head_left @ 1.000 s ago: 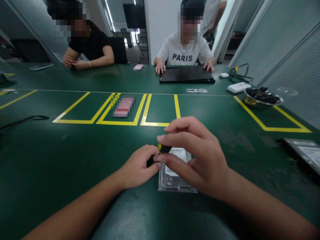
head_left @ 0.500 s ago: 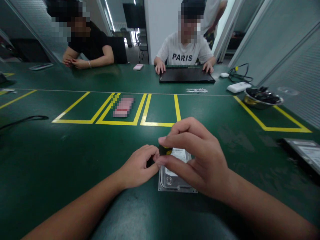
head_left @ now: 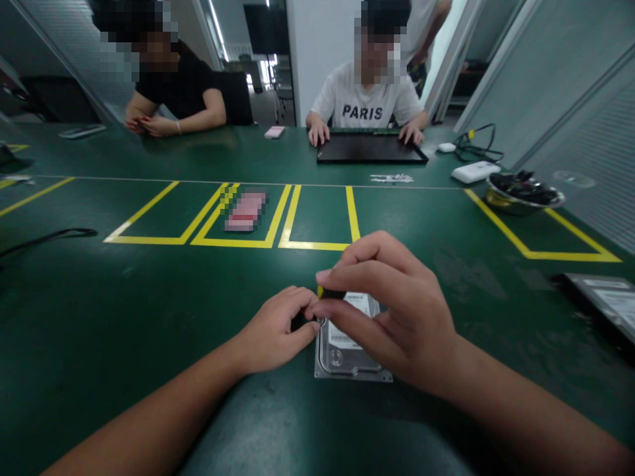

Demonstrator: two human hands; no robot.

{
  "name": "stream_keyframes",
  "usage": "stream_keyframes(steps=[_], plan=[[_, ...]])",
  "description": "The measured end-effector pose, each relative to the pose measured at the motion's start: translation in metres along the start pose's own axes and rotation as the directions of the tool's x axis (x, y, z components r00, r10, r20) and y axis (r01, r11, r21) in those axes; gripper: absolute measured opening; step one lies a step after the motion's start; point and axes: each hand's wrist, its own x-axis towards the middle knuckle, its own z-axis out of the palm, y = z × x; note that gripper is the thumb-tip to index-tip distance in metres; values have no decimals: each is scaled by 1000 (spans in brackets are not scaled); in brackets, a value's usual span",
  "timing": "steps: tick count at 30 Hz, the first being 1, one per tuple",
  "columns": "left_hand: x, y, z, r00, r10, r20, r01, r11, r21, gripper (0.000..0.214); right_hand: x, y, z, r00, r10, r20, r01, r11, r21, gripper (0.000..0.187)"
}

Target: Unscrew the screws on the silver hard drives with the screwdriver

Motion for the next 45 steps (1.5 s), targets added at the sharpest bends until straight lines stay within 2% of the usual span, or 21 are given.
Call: stream_keyframes(steps=[7, 13, 19, 22, 26, 31, 38, 43, 45], plan=[[0, -3, 2, 1000, 4, 13, -3, 1000, -18, 13, 0, 0, -1, 998, -43, 39, 41, 999, 34, 29], [-1, -1, 1, 1000, -1, -16, 2, 1000, 24, 9, -2, 2, -1, 1000, 8, 27, -8, 1000, 15, 23], [0, -2, 1, 1000, 19, 7, -19, 1000, 16, 6, 0, 2, -1, 999, -25, 40, 23, 998, 50, 27], [0, -2, 0, 1000, 26, -13, -26, 999, 26, 6, -1, 2, 0, 1000, -12, 17, 12, 1000, 17, 22], [0, -1, 0, 1000, 8, 22, -9, 1000, 10, 8, -2, 2, 0, 1000, -1, -11, 1, 1000, 2, 14], [-1, -2, 0, 1000, -8, 21, 9, 1000, -28, 14, -1, 2, -1, 999, -19, 35, 16, 997, 81, 35], [0, 1, -1, 1000, 8, 16, -8, 1000, 3, 5, -2, 2, -1, 1000, 6, 1, -6, 999, 36, 20], [0, -1, 0, 1000, 14, 15, -14, 1000, -2, 8, -1, 2, 0, 999, -29, 26, 27, 996, 80, 30], [0, 0, -1, 1000, 9, 27, -8, 1000, -15, 7, -1, 2, 0, 999, -28, 33, 26, 997, 74, 28]])
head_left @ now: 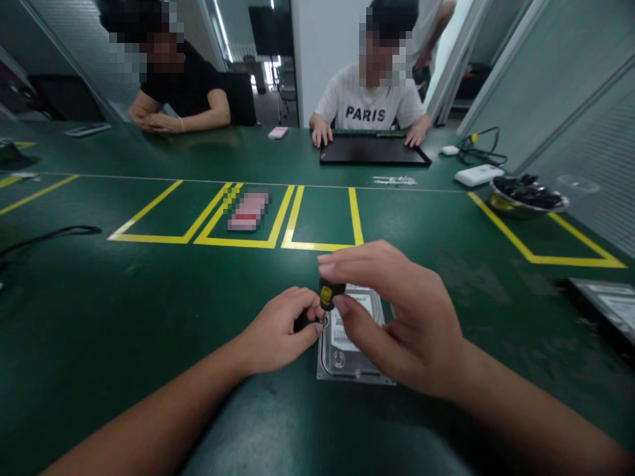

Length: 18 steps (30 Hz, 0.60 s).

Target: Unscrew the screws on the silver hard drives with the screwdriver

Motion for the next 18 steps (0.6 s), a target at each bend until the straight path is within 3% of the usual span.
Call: stream_keyframes(steps=[5, 11, 18], plan=[[0, 1, 0, 1000, 1, -16, -1, 1000, 11, 6, -1, 1, 0, 1000, 31, -7, -31, 1000, -5, 21], [0, -2, 1, 1000, 13, -7, -12, 1000, 7, 8, -2, 0, -2, 1000, 7, 16, -7, 1000, 8, 36], [1, 1, -1, 1000, -3, -13, 3, 1000, 20, 8, 1, 0, -2, 999, 42, 1, -42, 998, -47, 20]])
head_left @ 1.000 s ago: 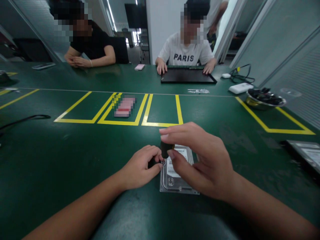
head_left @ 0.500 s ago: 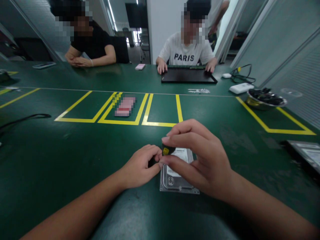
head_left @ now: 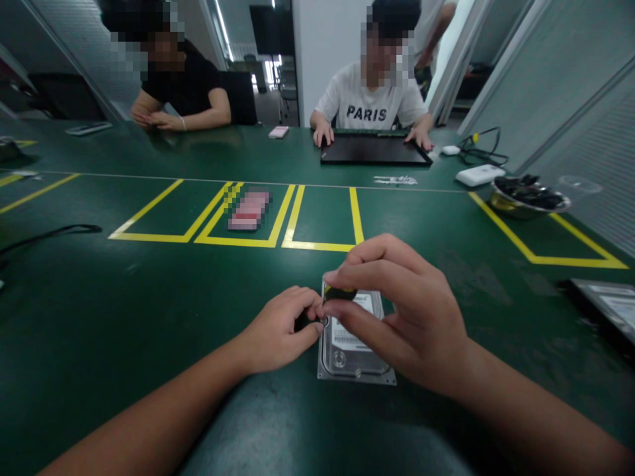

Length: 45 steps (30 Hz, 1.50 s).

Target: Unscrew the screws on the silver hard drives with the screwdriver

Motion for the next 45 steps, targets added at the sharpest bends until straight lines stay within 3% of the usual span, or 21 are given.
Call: stream_keyframes(steps=[5, 12, 17, 24, 30, 36, 42, 45], plan=[[0, -2, 1, 1000, 8, 9, -8, 1000, -5, 10, 1, -1, 0, 1000, -19, 19, 18, 999, 38, 36], [-1, -2, 1, 1000, 8, 6, -8, 1000, -1, 9, -2, 0, 3, 999, 25, -41, -25, 1000, -1, 20], [0, -1, 1, 1000, 28, -2, -28, 1000, 9, 10, -4, -1, 3, 999, 37, -39, -35, 998, 48, 34], [-1, 0, 0, 1000, 16, -3, -16, 1000, 27, 7, -2, 0, 3, 998, 32, -57, -32, 999, -9, 20], [-1, -4, 2, 999, 34, -12, -34, 999, 18, 8, -1, 1, 1, 1000, -9, 4, 9, 999, 45, 33], [-1, -3, 2, 1000, 22, -6, -22, 1000, 14, 9, -2, 2, 3, 999, -21, -41, 20, 1000, -19, 18], [-1, -3, 1, 1000, 18, 7, -18, 1000, 3, 19, -2, 1, 2, 1000, -28, 4, 28, 999, 28, 33], [-1, -2, 2, 1000, 12, 11, -12, 1000, 2, 15, -1, -1, 1, 999, -46, 24, 45, 998, 37, 30]])
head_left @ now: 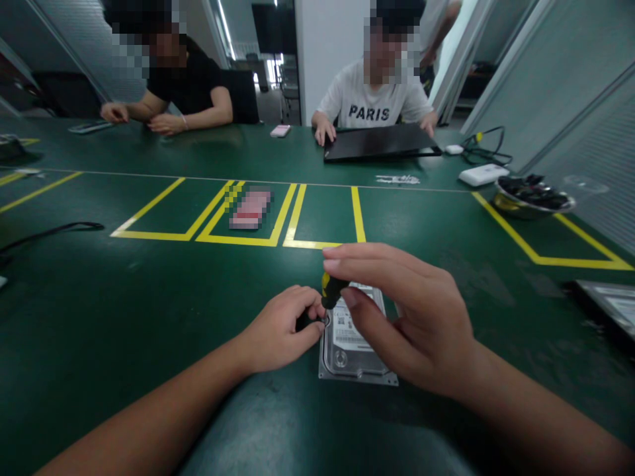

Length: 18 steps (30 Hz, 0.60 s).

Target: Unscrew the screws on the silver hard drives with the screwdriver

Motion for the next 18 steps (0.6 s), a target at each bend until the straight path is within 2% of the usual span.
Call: stream_keyframes(steps=[7, 12, 15, 18], plan=[[-1, 0, 0, 1000, -3, -26, 3, 1000, 14, 15, 2, -1, -1, 998, 51, -38, -53, 996, -66, 23], [0, 0, 0, 1000, 3, -5, -3, 1000, 6, 19, 2, -2, -2, 999, 29, 25, -29, 1000, -7, 29], [0, 1, -1, 1000, -3, -15, 4, 1000, 15, 17, 3, -1, -1, 998, 67, -15, -68, 997, -32, 20], [0, 2, -1, 1000, -9, -12, 9, 1000, 10, 17, 3, -1, 0, 998, 62, -25, -63, 998, -13, 25]])
